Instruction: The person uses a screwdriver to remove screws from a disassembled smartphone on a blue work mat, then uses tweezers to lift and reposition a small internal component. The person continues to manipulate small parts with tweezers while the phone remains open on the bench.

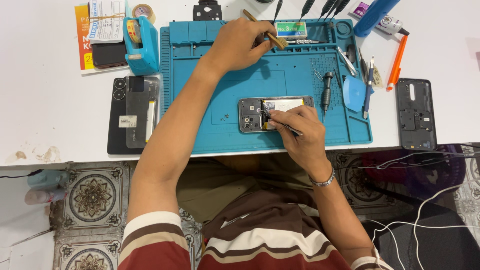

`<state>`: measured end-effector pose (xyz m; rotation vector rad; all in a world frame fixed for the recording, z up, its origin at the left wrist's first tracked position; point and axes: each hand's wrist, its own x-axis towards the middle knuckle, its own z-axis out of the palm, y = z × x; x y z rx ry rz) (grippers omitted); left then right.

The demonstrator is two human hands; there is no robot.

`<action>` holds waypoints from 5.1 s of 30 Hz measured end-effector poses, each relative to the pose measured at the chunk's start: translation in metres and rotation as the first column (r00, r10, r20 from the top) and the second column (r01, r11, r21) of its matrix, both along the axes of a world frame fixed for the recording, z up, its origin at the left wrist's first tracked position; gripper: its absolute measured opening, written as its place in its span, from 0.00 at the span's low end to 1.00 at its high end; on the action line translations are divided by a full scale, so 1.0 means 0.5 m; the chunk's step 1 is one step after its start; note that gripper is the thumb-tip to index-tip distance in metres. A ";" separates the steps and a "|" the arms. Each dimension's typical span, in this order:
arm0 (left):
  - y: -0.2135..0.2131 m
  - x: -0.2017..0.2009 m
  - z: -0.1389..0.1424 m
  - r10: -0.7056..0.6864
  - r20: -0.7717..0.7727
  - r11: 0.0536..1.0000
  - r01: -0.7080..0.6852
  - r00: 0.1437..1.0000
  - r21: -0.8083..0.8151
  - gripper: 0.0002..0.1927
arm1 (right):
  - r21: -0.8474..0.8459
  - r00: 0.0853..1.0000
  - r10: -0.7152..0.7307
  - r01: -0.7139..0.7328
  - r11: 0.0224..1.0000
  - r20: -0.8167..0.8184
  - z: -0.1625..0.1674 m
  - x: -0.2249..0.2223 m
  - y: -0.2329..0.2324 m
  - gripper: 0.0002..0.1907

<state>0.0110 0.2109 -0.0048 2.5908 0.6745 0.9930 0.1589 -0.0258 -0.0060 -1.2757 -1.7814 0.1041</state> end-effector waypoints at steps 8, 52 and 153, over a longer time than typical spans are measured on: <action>0.002 0.001 -0.004 -0.010 0.017 1.000 0.010 1.000 0.006 0.09 | 0.016 1.000 0.021 -0.021 1.000 0.009 0.000 0.002 0.001 0.09; 0.017 0.011 -0.025 -0.013 0.063 0.994 0.006 0.998 0.110 0.09 | -0.221 0.971 0.209 -0.231 0.947 -0.116 0.020 -0.077 0.077 0.07; 0.000 -0.010 -0.005 -0.008 -0.006 0.995 0.008 1.000 -0.102 0.12 | 0.195 0.980 -0.168 0.145 0.970 0.108 -0.036 0.132 -0.076 0.12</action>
